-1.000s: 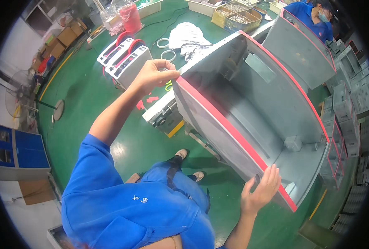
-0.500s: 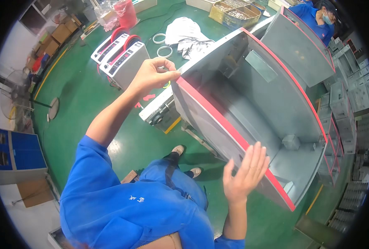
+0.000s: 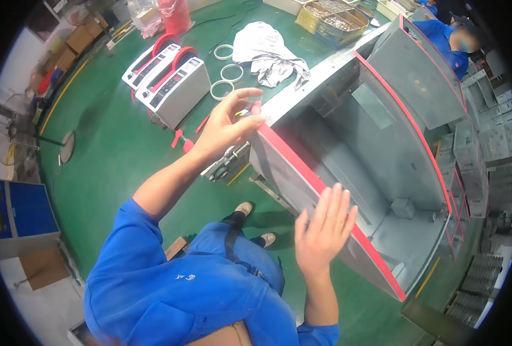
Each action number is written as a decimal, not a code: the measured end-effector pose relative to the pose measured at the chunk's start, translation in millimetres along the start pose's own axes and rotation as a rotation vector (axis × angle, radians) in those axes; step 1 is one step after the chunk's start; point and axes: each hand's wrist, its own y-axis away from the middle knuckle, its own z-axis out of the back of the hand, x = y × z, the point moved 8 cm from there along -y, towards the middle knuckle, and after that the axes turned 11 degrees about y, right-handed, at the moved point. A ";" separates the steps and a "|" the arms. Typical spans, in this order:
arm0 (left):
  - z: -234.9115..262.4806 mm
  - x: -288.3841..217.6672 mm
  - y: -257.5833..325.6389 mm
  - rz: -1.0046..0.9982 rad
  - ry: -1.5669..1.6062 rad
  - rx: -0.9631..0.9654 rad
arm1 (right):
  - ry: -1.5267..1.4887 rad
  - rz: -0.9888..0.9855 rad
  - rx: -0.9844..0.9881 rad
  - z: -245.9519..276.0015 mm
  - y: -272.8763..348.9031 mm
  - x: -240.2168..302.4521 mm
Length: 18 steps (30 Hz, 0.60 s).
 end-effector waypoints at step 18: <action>-28.0 -24.1 -4.9 -0.576 -0.436 0.348 | -0.031 -0.109 -0.143 4.1 -0.6 2.4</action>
